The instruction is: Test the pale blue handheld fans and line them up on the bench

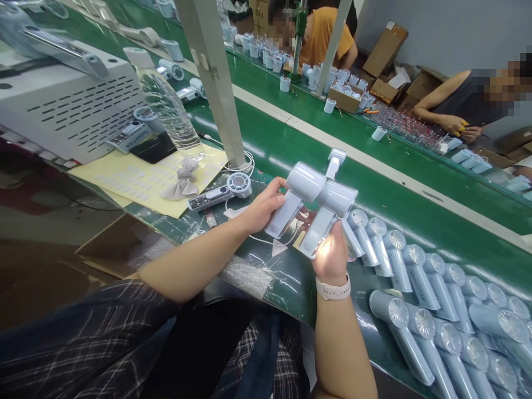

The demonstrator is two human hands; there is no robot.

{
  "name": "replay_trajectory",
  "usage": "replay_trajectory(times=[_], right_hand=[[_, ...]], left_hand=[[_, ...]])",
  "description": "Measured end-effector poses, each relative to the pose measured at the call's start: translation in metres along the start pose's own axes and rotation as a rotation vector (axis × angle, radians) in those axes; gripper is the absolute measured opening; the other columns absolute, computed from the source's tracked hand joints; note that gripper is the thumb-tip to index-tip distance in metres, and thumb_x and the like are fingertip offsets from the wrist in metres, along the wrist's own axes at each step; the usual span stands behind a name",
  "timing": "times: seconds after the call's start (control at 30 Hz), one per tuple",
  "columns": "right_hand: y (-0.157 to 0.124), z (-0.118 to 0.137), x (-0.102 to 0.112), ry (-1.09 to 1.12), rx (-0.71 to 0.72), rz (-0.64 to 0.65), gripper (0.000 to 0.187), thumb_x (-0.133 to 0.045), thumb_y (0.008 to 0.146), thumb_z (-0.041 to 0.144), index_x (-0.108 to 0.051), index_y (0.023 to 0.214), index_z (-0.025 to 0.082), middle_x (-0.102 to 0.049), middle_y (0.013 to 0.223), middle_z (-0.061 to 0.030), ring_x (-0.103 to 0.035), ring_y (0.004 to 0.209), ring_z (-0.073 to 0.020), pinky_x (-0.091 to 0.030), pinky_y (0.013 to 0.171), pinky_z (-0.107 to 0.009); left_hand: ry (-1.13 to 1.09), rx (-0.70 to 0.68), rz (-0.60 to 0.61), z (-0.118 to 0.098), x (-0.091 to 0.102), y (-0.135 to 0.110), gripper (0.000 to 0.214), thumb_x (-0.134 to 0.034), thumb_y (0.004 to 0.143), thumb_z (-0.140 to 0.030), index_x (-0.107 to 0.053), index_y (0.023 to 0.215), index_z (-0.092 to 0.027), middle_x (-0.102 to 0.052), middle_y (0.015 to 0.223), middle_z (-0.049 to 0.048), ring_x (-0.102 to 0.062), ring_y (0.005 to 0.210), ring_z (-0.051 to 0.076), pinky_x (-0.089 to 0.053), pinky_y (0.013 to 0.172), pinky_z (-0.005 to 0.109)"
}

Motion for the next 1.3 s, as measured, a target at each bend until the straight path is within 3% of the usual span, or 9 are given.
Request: replay_trajectory(times=[0.13,0.33,0.6,0.97,1.3], right_hand=[[-0.0025,0.0044,-0.0076,0.020,-0.018,0.050,0.047,-0.069,0.088,0.063,-0.073,0.118,0.028,-0.075,0.123,-0.0075,-0.069,0.119,-0.0329,-0.056,0.103,-0.056],[-0.0053,0.0063,-0.0099,0.013,-0.014,0.007,0.049,-0.079,0.078,0.064,-0.074,0.112,0.029,-0.075,0.123,-0.0069,-0.067,0.122,-0.0338,-0.051,0.110,-0.058],[-0.0053,0.0084,-0.0090,-0.011,0.000,0.010,0.052,-0.087,0.067,0.066,-0.075,0.100,0.027,-0.077,0.111,-0.0059,-0.070,0.112,-0.0328,-0.055,0.103,-0.057],[-0.0012,0.0090,-0.0089,-0.015,0.044,-0.018,0.057,-0.086,0.064,0.071,-0.072,0.096,0.027,-0.076,0.113,-0.0070,-0.071,0.109,-0.0311,-0.061,0.092,-0.051],[-0.0032,0.0092,-0.0094,0.025,0.078,-0.029,0.053,-0.088,0.065,0.066,-0.071,0.097,0.027,-0.076,0.101,-0.0046,-0.072,0.105,-0.0307,-0.060,0.094,-0.055]], left_hand=[[-0.041,-0.018,0.088,-0.0034,-0.0036,-0.0035,0.055,-0.071,0.087,-0.060,-0.036,0.109,-0.024,-0.074,0.088,0.0018,-0.077,0.073,0.024,-0.061,0.062,0.032],[-0.092,-0.035,0.132,-0.0031,-0.0051,-0.0037,0.053,-0.072,0.089,-0.057,-0.036,0.111,-0.025,-0.074,0.088,0.0012,-0.078,0.075,0.025,-0.062,0.063,0.032],[-0.090,0.017,0.065,-0.0051,-0.0061,-0.0047,0.059,-0.078,0.082,-0.059,-0.038,0.109,-0.024,-0.075,0.088,0.0022,-0.077,0.074,0.025,-0.063,0.068,0.037],[-0.050,0.061,0.048,-0.0003,-0.0049,-0.0022,0.063,-0.078,0.079,-0.064,-0.039,0.107,-0.025,-0.076,0.090,0.0033,-0.077,0.074,0.026,-0.062,0.062,0.034],[-0.062,0.061,0.049,0.0013,-0.0014,0.0004,0.063,-0.079,0.079,-0.062,-0.036,0.106,-0.025,-0.076,0.087,0.0032,-0.077,0.071,0.026,-0.061,0.062,0.034]])
Point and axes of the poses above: each hand's wrist, its own y-axis towards the middle knuckle, its own x-axis out of the back of the hand, z = x × y, the point moved 2 cm from there along y, towards the middle knuckle
